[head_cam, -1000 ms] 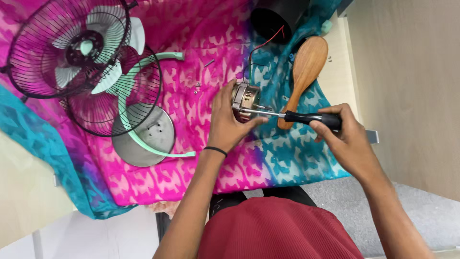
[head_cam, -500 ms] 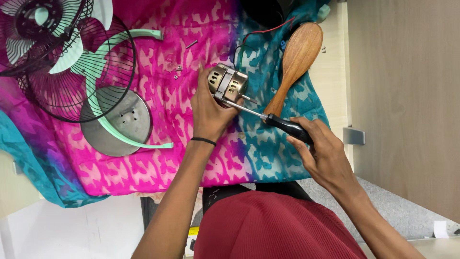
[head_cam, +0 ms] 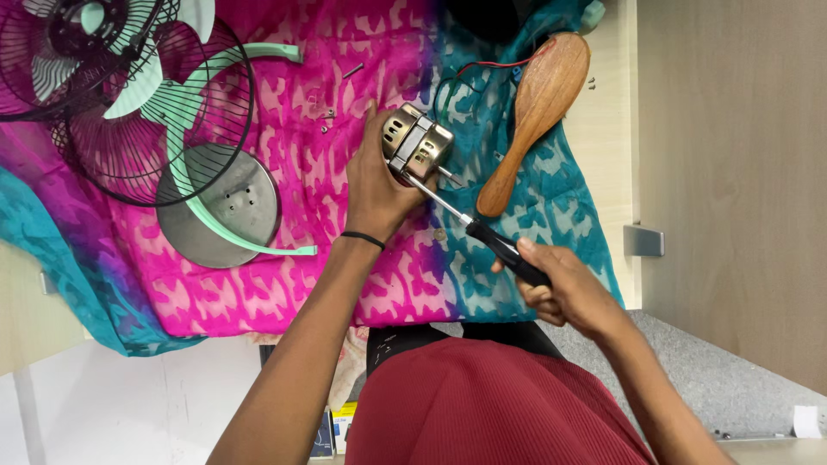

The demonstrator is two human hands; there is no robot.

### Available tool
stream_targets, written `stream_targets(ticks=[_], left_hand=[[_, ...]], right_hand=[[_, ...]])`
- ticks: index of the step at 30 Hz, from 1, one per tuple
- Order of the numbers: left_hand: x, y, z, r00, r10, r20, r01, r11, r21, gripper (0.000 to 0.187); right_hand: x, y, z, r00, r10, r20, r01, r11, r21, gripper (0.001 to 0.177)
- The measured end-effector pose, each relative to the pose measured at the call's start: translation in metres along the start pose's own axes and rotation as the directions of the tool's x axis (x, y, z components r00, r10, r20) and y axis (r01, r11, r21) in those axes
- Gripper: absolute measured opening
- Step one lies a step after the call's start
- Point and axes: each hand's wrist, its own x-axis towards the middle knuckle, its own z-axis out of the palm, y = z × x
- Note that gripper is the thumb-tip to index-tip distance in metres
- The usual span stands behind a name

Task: The person disassembles a small electric fan by removing the front grille, fan blades, and motor housing. They use a screwdriver to loosen screws on the motor assembly and separate the components on a patterned cloth.

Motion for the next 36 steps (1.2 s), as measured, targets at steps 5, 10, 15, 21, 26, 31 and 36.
stream_targets(ticks=[5, 10, 15, 21, 26, 31, 36], left_hand=[[0.004, -0.003, -0.006, 0.996, -0.028, 0.085, 0.029, 0.999, -0.019, 0.084], [0.007, -0.006, -0.008, 0.995, 0.016, 0.101, -0.012, 0.999, -0.035, 0.076], [0.009, -0.012, -0.004, 0.994, 0.094, 0.055, -0.095, 0.995, 0.015, 0.07], [0.01, -0.018, 0.002, 0.992, 0.111, 0.053, -0.114, 0.991, 0.064, 0.075], [0.015, -0.021, 0.002, 0.994, 0.096, 0.058, -0.1, 0.993, 0.07, 0.078], [0.011, -0.018, 0.003, 0.992, 0.091, 0.082, -0.099, 0.99, 0.097, 0.078], [0.008, -0.018, -0.01, 0.983, 0.099, 0.158, -0.109, 0.992, 0.06, 0.11]], right_hand=[[-0.003, 0.004, 0.017, 0.997, -0.057, -0.053, 0.046, 0.981, -0.19, 0.053], [-0.012, -0.017, 0.017, 0.909, -0.35, -0.226, 0.151, 0.783, -0.603, 0.047], [-0.021, -0.015, 0.031, 0.843, -0.475, -0.252, 0.209, 0.721, -0.661, 0.043], [-0.021, -0.002, 0.046, 0.449, -0.885, -0.124, 0.361, 0.306, -0.881, 0.037], [-0.013, -0.02, 0.048, 0.303, -0.919, -0.251, 0.333, 0.349, -0.876, 0.031], [-0.016, -0.041, 0.032, 0.603, -0.628, -0.491, 0.349, 0.762, -0.545, 0.026], [-0.018, -0.038, 0.029, 0.749, -0.399, -0.529, 0.204, 0.899, -0.388, 0.022]])
